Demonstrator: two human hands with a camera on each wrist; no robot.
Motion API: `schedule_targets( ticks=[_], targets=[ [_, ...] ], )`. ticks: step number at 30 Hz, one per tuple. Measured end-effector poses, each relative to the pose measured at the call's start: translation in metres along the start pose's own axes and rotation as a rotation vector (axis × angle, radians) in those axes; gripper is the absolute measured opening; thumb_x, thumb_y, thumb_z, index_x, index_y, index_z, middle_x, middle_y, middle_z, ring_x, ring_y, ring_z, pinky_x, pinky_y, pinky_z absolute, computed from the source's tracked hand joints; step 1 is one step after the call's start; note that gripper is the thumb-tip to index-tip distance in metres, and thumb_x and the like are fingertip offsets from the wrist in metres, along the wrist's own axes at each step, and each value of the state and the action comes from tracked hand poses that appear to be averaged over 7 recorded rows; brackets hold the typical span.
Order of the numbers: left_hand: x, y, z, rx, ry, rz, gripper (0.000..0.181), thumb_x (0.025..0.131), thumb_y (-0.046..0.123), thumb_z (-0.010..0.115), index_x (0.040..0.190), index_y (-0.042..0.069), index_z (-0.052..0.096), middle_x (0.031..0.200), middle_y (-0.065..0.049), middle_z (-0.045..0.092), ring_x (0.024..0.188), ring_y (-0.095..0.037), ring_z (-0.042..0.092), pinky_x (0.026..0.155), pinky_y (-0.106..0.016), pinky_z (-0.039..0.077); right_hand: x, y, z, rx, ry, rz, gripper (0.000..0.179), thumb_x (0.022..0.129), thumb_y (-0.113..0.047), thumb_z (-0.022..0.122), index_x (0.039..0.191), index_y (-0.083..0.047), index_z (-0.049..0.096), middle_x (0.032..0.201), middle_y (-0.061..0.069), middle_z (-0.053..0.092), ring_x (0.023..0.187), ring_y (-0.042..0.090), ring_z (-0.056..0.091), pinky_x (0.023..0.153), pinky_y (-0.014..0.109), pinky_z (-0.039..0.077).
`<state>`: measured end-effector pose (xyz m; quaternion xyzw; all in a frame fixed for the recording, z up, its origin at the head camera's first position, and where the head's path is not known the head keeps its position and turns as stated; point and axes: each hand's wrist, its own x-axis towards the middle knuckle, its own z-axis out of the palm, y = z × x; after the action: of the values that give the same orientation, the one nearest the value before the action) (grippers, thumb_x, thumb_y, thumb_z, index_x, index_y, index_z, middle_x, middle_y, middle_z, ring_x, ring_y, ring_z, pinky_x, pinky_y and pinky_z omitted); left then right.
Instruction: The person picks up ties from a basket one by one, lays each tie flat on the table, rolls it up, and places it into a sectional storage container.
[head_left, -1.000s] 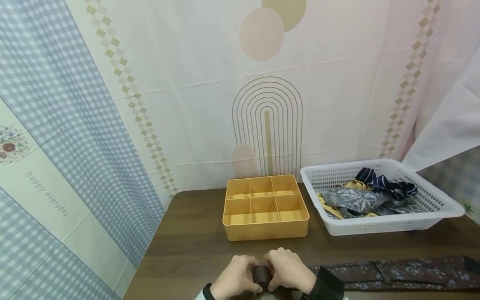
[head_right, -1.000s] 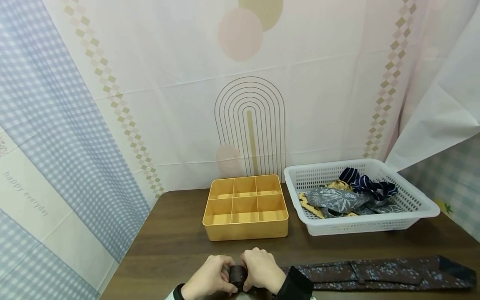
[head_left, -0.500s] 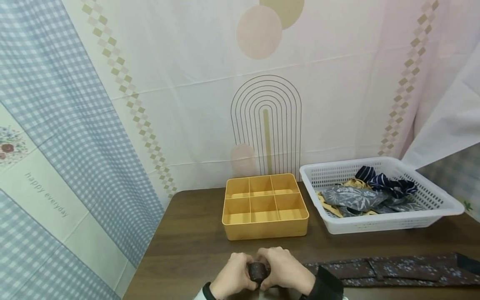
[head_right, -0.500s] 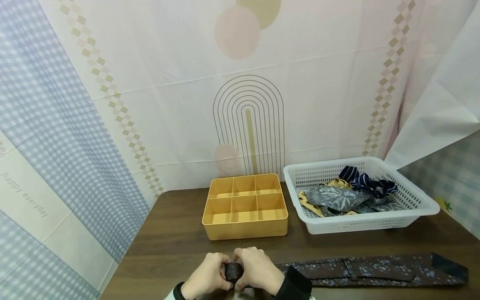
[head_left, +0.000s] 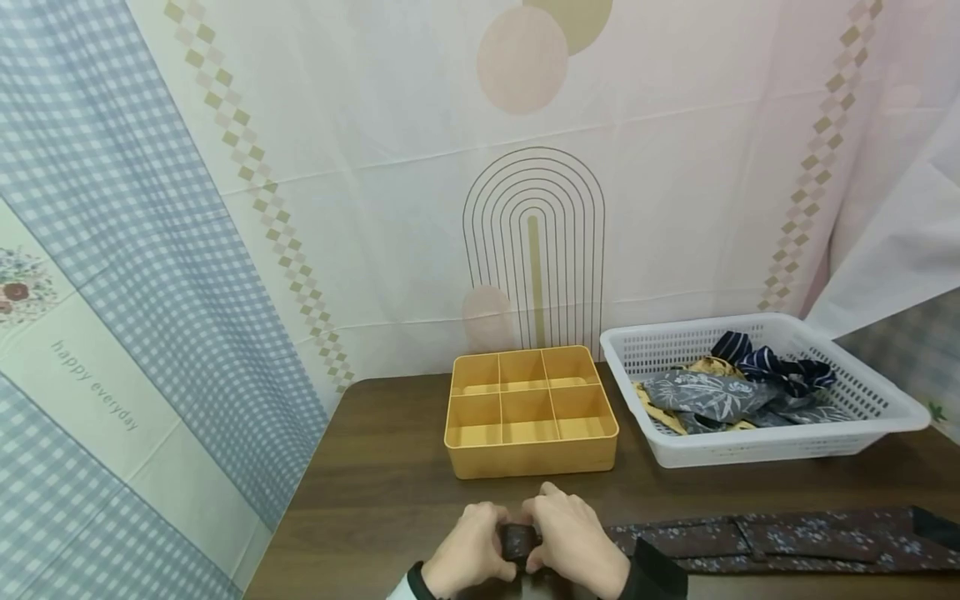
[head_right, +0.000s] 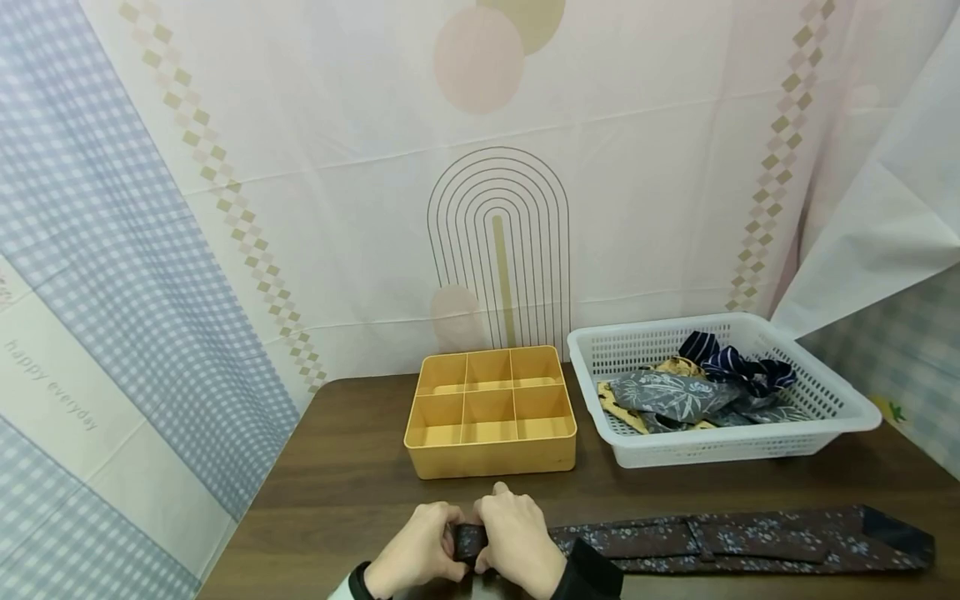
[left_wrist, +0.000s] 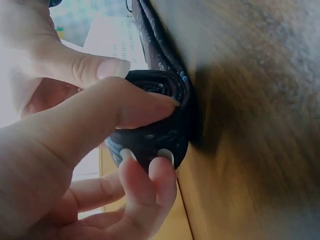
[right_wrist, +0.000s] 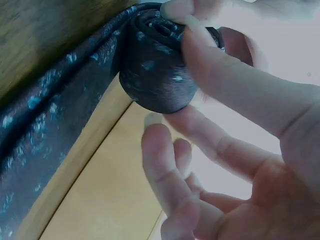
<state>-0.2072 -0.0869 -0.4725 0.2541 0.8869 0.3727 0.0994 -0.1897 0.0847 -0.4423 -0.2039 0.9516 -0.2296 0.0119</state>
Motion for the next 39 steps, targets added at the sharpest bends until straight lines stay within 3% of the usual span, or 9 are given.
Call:
schedule_targets(
  ticks=[7,14,19,24,29,34,39],
  targets=[
    [0.004,0.0,0.005,-0.145,-0.032,0.022,0.026,0.063,-0.005,0.075,0.085,0.003,0.064,0.065,0.004,0.061,0.052,0.003,0.051,0.051,-0.016,0.046,-0.001,0.01,0.001,-0.081,0.022,0.0,0.036,0.045,-0.02,0.094,0.066,-0.018,0.064,0.066,-0.006,0.049,0.059,0.01,0.043,0.058,0.025,0.029],
    [0.002,-0.003,0.01,-0.154,-0.042,0.023,0.035,0.064,0.012,0.089,0.091,0.009,0.066,0.062,0.007,0.061,0.049,0.003,0.051,0.048,-0.016,0.045,0.0,0.018,0.004,-0.055,-0.024,0.012,0.038,0.044,-0.018,0.094,0.065,-0.018,0.062,0.066,-0.005,0.049,0.06,0.011,0.045,0.058,0.027,0.032],
    [0.002,-0.005,0.016,-0.186,-0.036,0.049,0.036,0.063,0.014,0.089,0.091,0.011,0.066,0.064,0.011,0.061,0.047,0.005,0.05,0.047,-0.016,0.045,0.0,0.02,0.007,-0.021,-0.075,0.038,0.04,0.045,-0.012,0.094,0.064,-0.017,0.059,0.063,-0.005,0.049,0.058,0.011,0.046,0.057,0.027,0.037],
    [0.005,-0.004,0.017,-0.126,0.006,0.077,0.035,0.061,0.01,0.089,0.087,0.01,0.066,0.067,0.01,0.061,0.05,0.006,0.05,0.05,-0.015,0.045,0.002,0.021,0.006,0.076,-0.109,0.054,0.043,0.046,-0.004,0.092,0.069,-0.017,0.058,0.06,-0.007,0.053,0.056,0.012,0.052,0.051,0.027,0.042],
    [0.01,-0.003,0.014,-0.024,0.058,0.083,0.032,0.055,0.004,0.087,0.079,0.009,0.066,0.07,0.008,0.065,0.059,0.005,0.049,0.059,-0.014,0.043,0.007,0.022,0.0,0.134,-0.162,0.06,0.041,0.05,-0.006,0.092,0.073,-0.016,0.059,0.065,-0.007,0.056,0.06,0.011,0.054,0.054,0.028,0.044],
    [0.011,0.001,0.011,-0.007,0.019,0.031,0.03,0.055,0.002,0.086,0.078,0.009,0.068,0.071,0.008,0.066,0.061,0.003,0.05,0.06,-0.016,0.044,0.007,0.019,-0.01,0.181,-0.183,0.041,0.038,0.056,-0.015,0.091,0.084,-0.014,0.065,0.075,-0.005,0.058,0.068,0.011,0.053,0.063,0.031,0.043],
    [0.011,0.007,0.006,0.056,-0.029,-0.004,0.032,0.055,0.002,0.084,0.082,0.011,0.07,0.075,0.009,0.065,0.07,-0.002,0.048,0.063,-0.018,0.04,0.003,0.011,-0.015,0.136,-0.132,0.027,0.035,0.058,-0.019,0.09,0.084,-0.014,0.067,0.076,-0.004,0.055,0.067,0.012,0.051,0.058,0.03,0.042]
  ],
)
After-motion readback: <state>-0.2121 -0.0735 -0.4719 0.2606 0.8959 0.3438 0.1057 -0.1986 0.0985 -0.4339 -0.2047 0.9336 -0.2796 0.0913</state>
